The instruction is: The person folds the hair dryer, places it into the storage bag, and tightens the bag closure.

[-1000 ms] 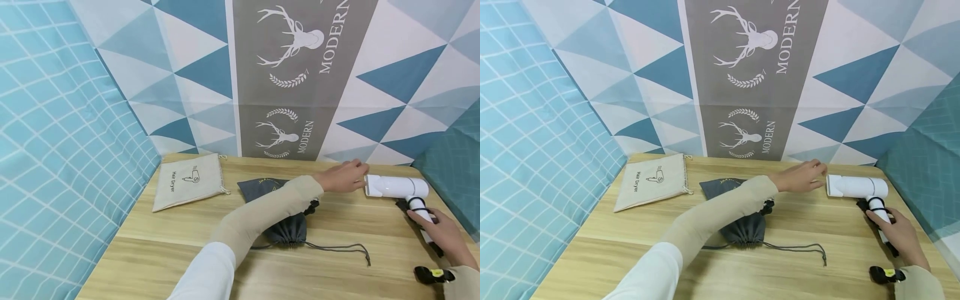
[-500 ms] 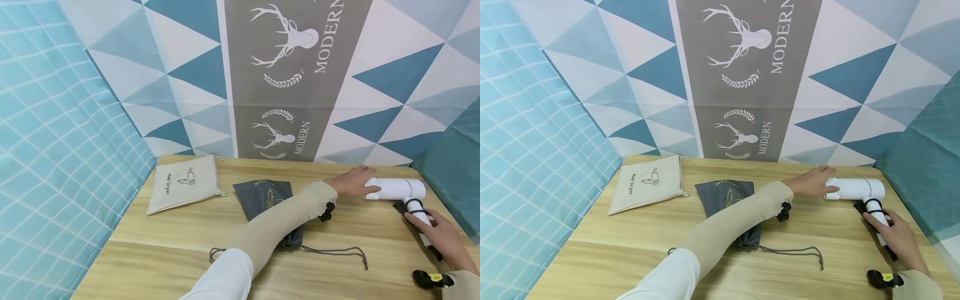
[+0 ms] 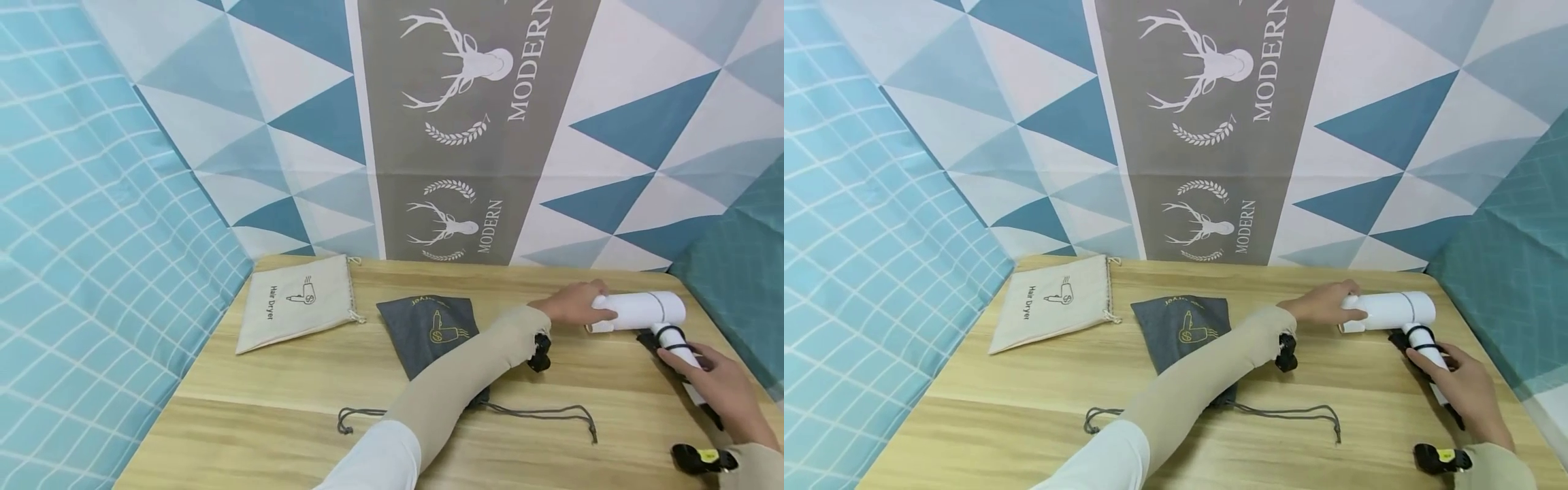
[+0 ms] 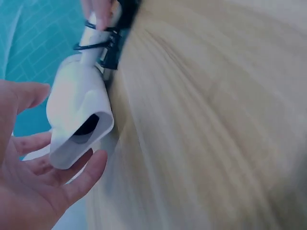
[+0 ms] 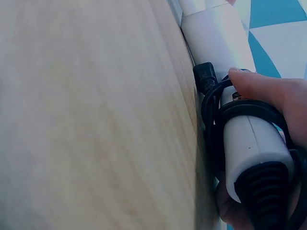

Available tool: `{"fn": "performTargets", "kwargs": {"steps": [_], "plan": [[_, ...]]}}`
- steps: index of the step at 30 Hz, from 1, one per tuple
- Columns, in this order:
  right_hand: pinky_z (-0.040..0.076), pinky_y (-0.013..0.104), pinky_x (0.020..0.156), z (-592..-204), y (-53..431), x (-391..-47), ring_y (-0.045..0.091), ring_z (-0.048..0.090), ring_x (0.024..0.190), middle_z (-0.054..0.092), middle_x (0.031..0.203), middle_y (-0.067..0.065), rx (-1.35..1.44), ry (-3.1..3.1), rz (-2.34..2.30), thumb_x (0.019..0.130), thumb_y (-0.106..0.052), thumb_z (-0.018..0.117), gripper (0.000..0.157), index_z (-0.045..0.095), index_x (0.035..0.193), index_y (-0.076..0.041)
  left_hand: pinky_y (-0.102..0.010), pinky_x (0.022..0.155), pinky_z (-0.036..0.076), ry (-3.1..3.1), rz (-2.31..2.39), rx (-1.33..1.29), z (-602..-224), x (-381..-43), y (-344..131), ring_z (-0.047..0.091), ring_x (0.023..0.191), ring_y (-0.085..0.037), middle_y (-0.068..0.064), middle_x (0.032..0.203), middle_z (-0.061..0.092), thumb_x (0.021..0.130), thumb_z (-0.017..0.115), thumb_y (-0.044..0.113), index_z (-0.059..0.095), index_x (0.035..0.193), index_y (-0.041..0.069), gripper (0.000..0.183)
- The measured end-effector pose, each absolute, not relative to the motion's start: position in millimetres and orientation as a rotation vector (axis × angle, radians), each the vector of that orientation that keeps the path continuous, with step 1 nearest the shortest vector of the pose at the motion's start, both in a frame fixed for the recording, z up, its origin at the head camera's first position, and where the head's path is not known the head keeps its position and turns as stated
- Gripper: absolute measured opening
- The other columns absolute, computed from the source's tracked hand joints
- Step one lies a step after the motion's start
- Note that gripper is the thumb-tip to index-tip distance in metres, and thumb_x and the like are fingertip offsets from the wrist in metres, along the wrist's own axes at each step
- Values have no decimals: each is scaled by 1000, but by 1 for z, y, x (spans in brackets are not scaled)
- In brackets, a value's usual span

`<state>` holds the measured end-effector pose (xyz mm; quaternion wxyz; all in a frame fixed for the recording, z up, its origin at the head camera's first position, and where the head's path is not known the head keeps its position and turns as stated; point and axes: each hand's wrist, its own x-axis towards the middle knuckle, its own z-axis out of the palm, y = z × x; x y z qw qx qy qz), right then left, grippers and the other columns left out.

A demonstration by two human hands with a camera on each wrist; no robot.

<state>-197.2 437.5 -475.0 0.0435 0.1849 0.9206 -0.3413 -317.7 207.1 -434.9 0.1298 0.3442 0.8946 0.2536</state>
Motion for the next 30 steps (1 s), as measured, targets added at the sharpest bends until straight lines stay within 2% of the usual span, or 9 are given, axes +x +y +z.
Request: {"fn": "performTargets", "kwargs": {"steps": [5,7,11,14,18,23,30], "plan": [[45,62,80,-472,430,-192,58,42,114,34,134,46,559,2839,-1057,98,-54,52,91,23,147,17,-10,91,38,2584,784,931,-439,-310,204,50,119,3,13,140,49,100,56,42,42,148,18,55],[44,62,80,-466,427,-192,59,42,114,34,134,47,534,2858,-1039,98,-54,52,91,23,146,18,-11,88,40,2593,808,893,-436,-308,203,50,115,2,12,136,50,101,56,43,43,146,19,53],[47,55,71,-452,423,-194,57,48,106,39,128,47,451,2913,-1003,98,-53,53,88,30,143,19,-13,89,40,2650,791,819,-418,-304,201,45,117,2,13,133,49,101,53,49,44,145,24,52],[46,52,67,-444,418,-193,56,49,102,40,126,46,410,2938,-986,99,-52,52,86,31,142,19,-14,87,41,2702,699,808,-408,-300,196,47,113,2,13,127,52,100,51,51,44,143,25,51],[45,46,63,-432,415,-191,55,50,101,40,127,46,393,2947,-998,99,-51,54,86,30,144,19,-15,79,42,2724,679,823,-400,-296,194,54,95,0,11,110,55,100,52,51,45,136,24,46],[43,33,53,-424,409,-187,47,58,86,48,116,44,325,3024,-978,98,-45,59,81,36,139,20,-13,72,43,2687,782,878,-398,-296,185,56,82,0,11,103,58,102,52,47,48,130,21,39],[43,33,51,-411,393,-185,39,58,78,52,112,43,165,3082,-913,97,-45,62,79,41,137,19,-13,66,41,2657,923,935,-393,-294,160,54,79,-3,8,97,55,104,49,41,50,117,16,28]]}}
